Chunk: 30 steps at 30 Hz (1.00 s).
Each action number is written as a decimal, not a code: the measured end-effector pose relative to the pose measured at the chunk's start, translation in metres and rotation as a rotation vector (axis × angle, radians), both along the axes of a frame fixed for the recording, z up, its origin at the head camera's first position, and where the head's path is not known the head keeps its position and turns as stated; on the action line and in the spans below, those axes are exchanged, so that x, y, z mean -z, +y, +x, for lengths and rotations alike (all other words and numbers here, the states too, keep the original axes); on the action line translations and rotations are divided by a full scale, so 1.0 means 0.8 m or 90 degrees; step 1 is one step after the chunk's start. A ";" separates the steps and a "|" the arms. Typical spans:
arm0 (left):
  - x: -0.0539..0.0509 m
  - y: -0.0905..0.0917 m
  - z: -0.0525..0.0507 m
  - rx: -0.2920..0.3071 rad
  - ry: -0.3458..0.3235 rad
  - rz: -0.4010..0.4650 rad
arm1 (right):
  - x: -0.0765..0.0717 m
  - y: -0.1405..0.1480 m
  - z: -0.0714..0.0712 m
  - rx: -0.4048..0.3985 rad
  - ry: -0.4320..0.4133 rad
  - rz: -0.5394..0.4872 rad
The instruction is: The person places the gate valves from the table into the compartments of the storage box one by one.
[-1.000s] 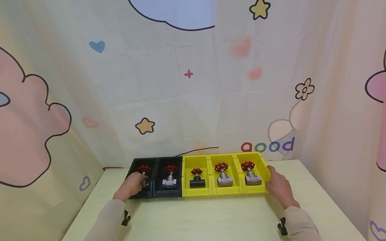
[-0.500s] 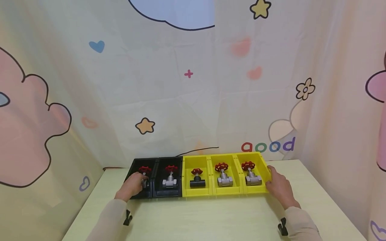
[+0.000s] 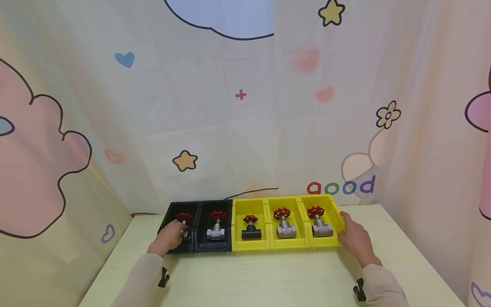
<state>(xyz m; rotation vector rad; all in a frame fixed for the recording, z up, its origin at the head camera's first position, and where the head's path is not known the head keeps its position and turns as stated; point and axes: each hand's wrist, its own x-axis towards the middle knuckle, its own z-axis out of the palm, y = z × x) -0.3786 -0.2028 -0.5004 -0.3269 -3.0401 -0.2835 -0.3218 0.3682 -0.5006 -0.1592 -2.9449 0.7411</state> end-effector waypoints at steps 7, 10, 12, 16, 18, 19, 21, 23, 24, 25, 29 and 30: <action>-0.008 0.003 0.009 -0.005 -0.018 -0.003 | 0.000 0.000 0.003 0.002 -0.001 0.000; -0.012 0.004 0.011 -0.007 -0.024 0.004 | -0.001 -0.001 0.004 0.000 0.002 -0.001; -0.017 0.004 0.012 -0.004 -0.027 0.008 | -0.001 -0.001 0.004 -0.001 0.004 0.000; -0.024 0.003 0.015 0.006 -0.028 0.012 | -0.002 0.001 0.002 -0.002 0.002 0.002; -0.026 0.002 0.017 0.009 -0.027 0.013 | -0.003 0.002 0.001 -0.003 0.004 0.004; -0.027 0.002 0.017 0.010 -0.025 0.015 | -0.003 0.003 0.000 -0.005 0.004 0.005; -0.028 0.001 0.019 0.009 -0.020 0.016 | -0.003 0.003 0.000 -0.008 0.007 0.009; -0.029 0.002 0.019 0.010 -0.012 0.017 | -0.004 0.004 -0.001 -0.010 0.009 0.013; -0.029 0.002 0.020 0.009 -0.005 0.017 | -0.004 0.004 -0.001 -0.011 0.008 0.014; -0.030 0.003 0.020 0.009 0.001 0.016 | -0.004 0.004 -0.001 -0.011 0.007 0.015; -0.039 0.005 0.026 0.010 0.027 0.022 | -0.005 0.004 -0.003 -0.012 0.001 0.014; -0.041 0.005 0.028 0.011 0.033 0.023 | -0.006 0.004 -0.003 -0.012 -0.001 0.011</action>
